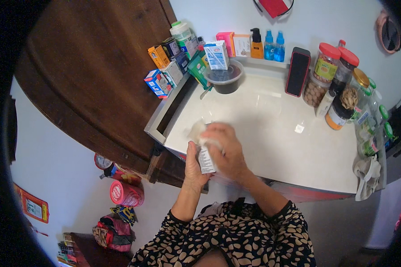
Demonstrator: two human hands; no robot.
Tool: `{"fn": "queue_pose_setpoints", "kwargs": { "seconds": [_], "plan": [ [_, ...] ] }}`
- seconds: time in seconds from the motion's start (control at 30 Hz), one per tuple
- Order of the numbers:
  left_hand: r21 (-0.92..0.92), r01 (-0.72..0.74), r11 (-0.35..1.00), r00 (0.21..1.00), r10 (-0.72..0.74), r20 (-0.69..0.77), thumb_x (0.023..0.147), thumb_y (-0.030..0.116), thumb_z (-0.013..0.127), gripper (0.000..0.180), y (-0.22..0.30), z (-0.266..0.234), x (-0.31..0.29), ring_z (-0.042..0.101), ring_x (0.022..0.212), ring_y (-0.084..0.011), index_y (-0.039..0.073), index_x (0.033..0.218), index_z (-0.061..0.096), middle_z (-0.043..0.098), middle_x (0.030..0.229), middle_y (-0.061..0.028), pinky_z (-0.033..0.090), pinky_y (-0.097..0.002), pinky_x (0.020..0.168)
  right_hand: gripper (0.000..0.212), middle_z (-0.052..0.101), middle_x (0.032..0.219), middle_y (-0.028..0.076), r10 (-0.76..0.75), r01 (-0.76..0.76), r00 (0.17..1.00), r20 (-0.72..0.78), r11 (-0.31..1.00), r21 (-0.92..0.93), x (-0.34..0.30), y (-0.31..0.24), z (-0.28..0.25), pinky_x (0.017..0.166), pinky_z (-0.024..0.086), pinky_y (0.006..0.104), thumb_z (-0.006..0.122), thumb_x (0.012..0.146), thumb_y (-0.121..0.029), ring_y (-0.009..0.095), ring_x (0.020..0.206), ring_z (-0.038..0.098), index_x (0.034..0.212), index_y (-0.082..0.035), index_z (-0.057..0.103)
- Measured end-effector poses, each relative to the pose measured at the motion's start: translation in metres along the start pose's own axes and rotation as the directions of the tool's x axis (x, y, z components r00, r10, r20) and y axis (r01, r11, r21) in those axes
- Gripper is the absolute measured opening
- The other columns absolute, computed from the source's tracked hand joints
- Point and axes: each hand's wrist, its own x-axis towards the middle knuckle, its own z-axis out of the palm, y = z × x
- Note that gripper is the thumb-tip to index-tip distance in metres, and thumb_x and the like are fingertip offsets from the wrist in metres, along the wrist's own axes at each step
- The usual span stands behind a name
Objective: The person wipes several small rectangular boxes and a black rectangular case with a white cloth. The person handles the items one by one, wiping all sides of each box before placing it back on the counter. The items include a white box, a pink box, a small white box, a blue box, and a black case.
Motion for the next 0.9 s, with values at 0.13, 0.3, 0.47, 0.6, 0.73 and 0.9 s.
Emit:
{"fn": "queue_pose_setpoints", "kwargs": {
  "seconds": [0.13, 0.3, 0.47, 0.6, 0.73, 0.9],
  "plan": [
    [-0.072, -0.037, 0.997, 0.998, 0.041, 0.054, 0.080, 0.071, 0.050, 0.087, -0.002, -0.003, 0.002, 0.052, 0.114, -0.0231, 0.010, 0.140, 0.036, 0.050, 0.126, -0.0121, 0.046, -0.0389, 0.096, 0.026, 0.057, 0.106, 0.010, -0.343, 0.360, 0.932, 0.120, 0.916, -0.176, -0.022, -0.010, 0.006, 0.087, 0.041, 0.0394, 0.060, 0.072, -0.003, 0.029, 0.096, 0.051, 0.097, -0.007, 0.065],
    [0.021, -0.153, 0.988, 0.975, 0.147, 0.169, 0.074, 0.074, 0.052, 0.098, 0.001, 0.006, -0.007, 0.046, 0.122, -0.0211, 0.010, 0.144, 0.030, 0.047, 0.133, -0.0099, 0.039, -0.0383, 0.104, 0.032, 0.054, 0.108, 0.013, -0.302, 0.310, 0.951, 0.070, 0.924, -0.223, -0.006, -0.016, 0.004, 0.087, 0.042, 0.0386, 0.056, 0.073, 0.003, 0.030, 0.098, 0.050, 0.104, -0.004, 0.062],
    [0.031, -0.092, 0.995, 0.990, 0.088, 0.110, 0.077, 0.062, 0.063, 0.089, 0.004, 0.002, -0.017, 0.052, 0.117, -0.0216, 0.009, 0.141, 0.031, 0.050, 0.129, -0.0083, 0.045, -0.0353, 0.099, 0.033, 0.052, 0.111, 0.015, -0.034, 0.026, 0.998, -0.049, 0.990, -0.141, 0.010, -0.014, 0.005, 0.091, 0.037, 0.0377, 0.054, 0.077, 0.001, 0.030, 0.103, 0.046, 0.109, -0.003, 0.059],
    [0.003, -0.068, 0.998, 0.993, 0.067, 0.097, 0.082, 0.058, 0.061, 0.082, 0.009, 0.003, -0.016, 0.053, 0.116, -0.0217, 0.007, 0.139, 0.033, 0.051, 0.127, -0.0088, 0.045, -0.0354, 0.098, 0.038, 0.050, 0.118, 0.016, 0.007, -0.005, 1.000, 0.028, 0.997, -0.075, 0.017, -0.011, 0.006, 0.095, 0.037, 0.0364, 0.051, 0.081, 0.003, 0.030, 0.109, 0.045, 0.117, -0.003, 0.058],
    [-0.046, -0.061, 0.997, 0.989, 0.067, 0.136, 0.084, 0.057, 0.058, 0.078, 0.013, 0.002, -0.013, 0.053, 0.116, -0.0216, 0.007, 0.140, 0.033, 0.051, 0.128, -0.0092, 0.045, -0.0358, 0.098, 0.043, 0.045, 0.126, 0.017, -0.079, 0.098, 0.981, 0.175, 0.989, -0.108, 0.007, -0.007, -0.001, 0.097, 0.038, 0.0344, 0.049, 0.083, 0.004, 0.029, 0.116, 0.043, 0.125, -0.003, 0.055],
    [-0.028, -0.083, 0.996, 0.990, 0.086, 0.109, 0.086, 0.057, 0.054, 0.072, 0.010, 0.004, -0.011, 0.053, 0.116, -0.0231, 0.010, 0.138, 0.038, 0.052, 0.129, -0.0087, 0.045, -0.0379, 0.099, 0.049, 0.044, 0.128, 0.017, -0.097, 0.124, 0.975, 0.198, 0.984, -0.128, -0.012, -0.006, -0.006, 0.100, 0.032, 0.0421, 0.056, 0.079, -0.001, 0.034, 0.117, 0.040, 0.128, -0.005, 0.053]
  ]
}}
